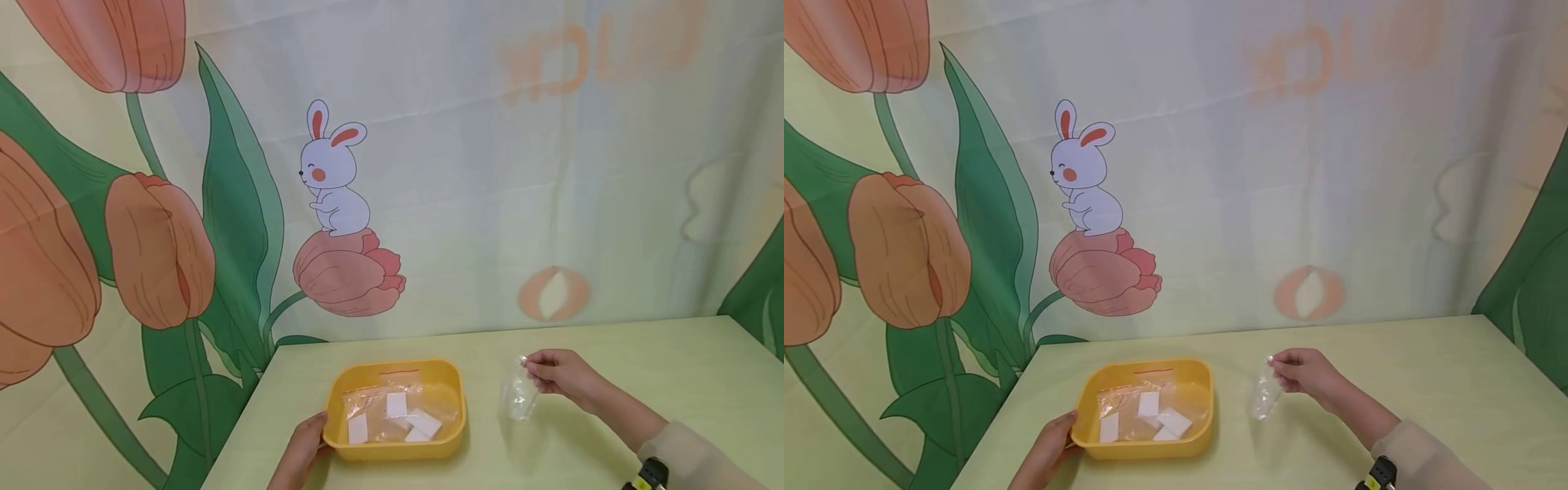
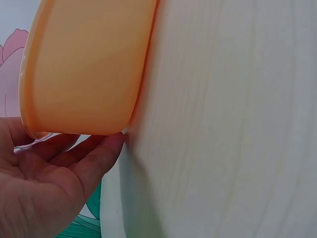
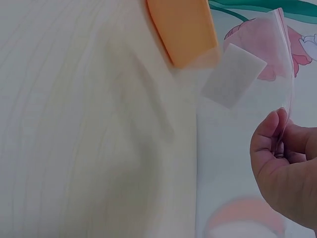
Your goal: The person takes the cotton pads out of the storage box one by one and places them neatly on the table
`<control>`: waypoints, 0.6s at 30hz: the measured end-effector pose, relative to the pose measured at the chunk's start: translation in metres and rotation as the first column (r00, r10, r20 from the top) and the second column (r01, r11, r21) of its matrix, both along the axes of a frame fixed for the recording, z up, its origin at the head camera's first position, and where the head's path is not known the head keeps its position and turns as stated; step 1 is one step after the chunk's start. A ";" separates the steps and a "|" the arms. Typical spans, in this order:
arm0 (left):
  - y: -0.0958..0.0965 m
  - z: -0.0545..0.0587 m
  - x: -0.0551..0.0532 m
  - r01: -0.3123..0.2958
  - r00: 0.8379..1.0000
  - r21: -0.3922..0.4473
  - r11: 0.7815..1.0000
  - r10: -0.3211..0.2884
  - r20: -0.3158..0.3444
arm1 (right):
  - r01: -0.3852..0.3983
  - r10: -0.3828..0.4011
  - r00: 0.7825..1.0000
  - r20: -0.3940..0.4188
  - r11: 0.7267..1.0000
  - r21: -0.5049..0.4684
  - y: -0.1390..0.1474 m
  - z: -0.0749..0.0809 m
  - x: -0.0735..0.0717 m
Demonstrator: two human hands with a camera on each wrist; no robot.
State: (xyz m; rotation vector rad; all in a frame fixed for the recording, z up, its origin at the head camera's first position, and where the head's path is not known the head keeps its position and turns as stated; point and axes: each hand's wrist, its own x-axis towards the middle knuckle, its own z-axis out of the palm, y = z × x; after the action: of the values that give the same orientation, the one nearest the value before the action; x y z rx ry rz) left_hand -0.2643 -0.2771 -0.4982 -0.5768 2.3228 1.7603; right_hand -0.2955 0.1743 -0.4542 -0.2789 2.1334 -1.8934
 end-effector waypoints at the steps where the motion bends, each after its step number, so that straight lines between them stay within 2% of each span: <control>1: 0.000 0.000 0.000 0.000 1.000 0.001 1.000 0.000 -0.001 | 0.002 -0.002 1.000 -0.001 1.000 0.002 0.001 -0.001 0.000; 8: -0.001 0.001 0.000 0.000 1.000 0.001 1.000 0.000 0.008 | 0.024 -0.024 1.000 0.015 1.000 -0.002 0.012 -0.011 0.002; 18: -0.001 0.000 0.002 0.029 0.999 0.016 0.999 -0.029 -0.018 | 0.053 -0.054 0.998 0.022 0.998 0.021 0.034 -0.019 0.007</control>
State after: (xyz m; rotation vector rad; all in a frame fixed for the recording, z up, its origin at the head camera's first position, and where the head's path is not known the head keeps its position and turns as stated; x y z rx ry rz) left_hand -0.2626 -0.2780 -0.4983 -0.5236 2.3146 1.7769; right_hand -0.2883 0.2085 -0.4732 -0.1970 2.1648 -1.8933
